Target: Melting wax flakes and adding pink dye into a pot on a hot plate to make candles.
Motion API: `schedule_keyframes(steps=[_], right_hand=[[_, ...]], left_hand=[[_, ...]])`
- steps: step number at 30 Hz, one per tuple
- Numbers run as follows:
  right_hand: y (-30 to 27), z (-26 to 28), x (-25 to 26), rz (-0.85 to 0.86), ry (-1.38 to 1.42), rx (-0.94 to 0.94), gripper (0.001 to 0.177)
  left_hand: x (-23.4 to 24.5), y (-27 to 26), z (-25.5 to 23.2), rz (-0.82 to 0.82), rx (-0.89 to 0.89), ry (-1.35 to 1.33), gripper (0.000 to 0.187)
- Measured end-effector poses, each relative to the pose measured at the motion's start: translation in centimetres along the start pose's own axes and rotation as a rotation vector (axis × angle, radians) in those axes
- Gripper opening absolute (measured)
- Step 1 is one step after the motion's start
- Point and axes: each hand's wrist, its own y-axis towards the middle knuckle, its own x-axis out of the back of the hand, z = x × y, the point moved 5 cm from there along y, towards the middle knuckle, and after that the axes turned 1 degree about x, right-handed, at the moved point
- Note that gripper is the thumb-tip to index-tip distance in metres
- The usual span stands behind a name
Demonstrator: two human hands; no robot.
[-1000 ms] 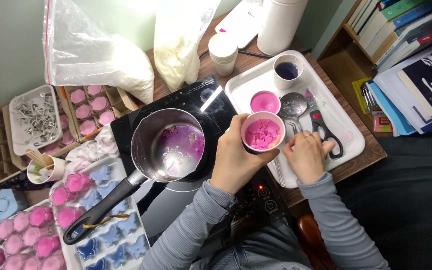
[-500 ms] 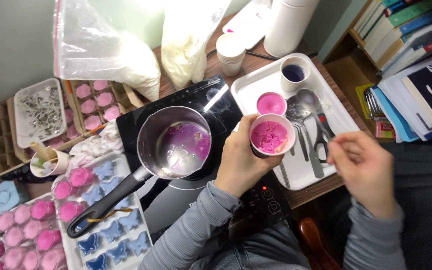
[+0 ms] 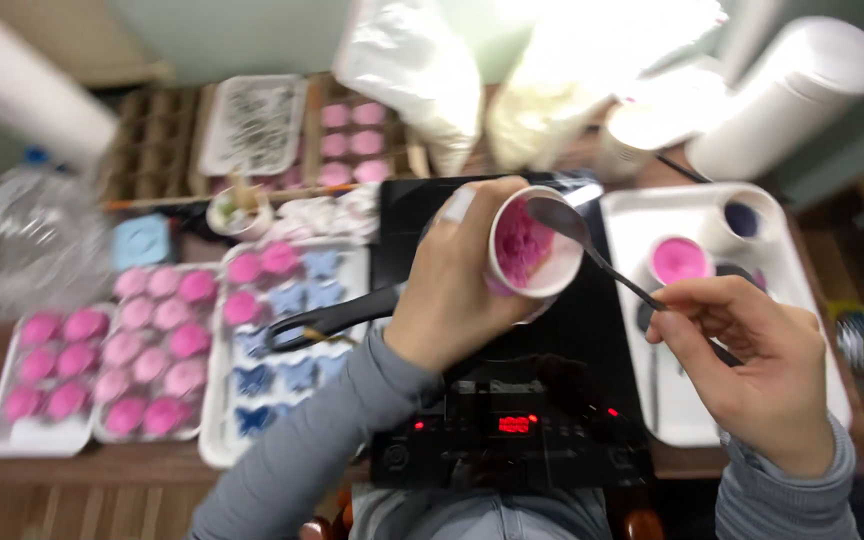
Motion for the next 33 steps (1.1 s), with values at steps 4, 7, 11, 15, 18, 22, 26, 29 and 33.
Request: schedule_keyframes(steps=[4, 7, 11, 15, 18, 22, 26, 29, 33], right_hand=[[2.1, 0.4, -3.4, 0.025, -0.016, 0.017, 0.019], [3.1, 1.1, -5.2, 0.037, -0.097, -0.005, 0.017], [3.7, 2.2, -6.5, 0.017, -0.317, 0.051, 0.016], [4.0, 3.1, -7.2, 0.016, -0.457, 0.229, 0.013], [4.1, 3.1, -7.3, 0.052, -0.527, 0.375, 0.017], [4.9, 2.8, -7.0, 0.084, -0.562, 0.432, 0.018], [5.9, 2.5, -6.7, 0.157, -0.595, 0.416, 0.017], [6.7, 2.4, -6.2, 0.189, -0.603, 0.428, 0.017], [7.6, 2.0, -5.7, 0.250, -0.612, 0.470, 0.019]], left_hand=[[3.0, -0.1, 3.6, 0.066, 0.043, 0.058, 0.066], [3.6, -0.2, 5.8, 0.191, 0.059, 0.091, 0.063], [3.9, -0.3, 8.0, 0.283, 0.019, 0.177, 0.066], [3.7, -0.4, 9.6, 0.319, -0.041, 0.206, 0.055], [3.6, -0.3, 10.4, 0.395, -0.053, 0.247, 0.047], [3.6, 0.3, 10.0, 0.363, -0.146, 0.295, 0.051], [3.0, 0.8, 10.3, 0.436, -0.115, 0.302, 0.047], [2.4, 1.1, 10.4, 0.449, -0.136, 0.266, 0.050], [1.9, 1.8, 9.5, 0.458, -0.167, 0.279, 0.050]])
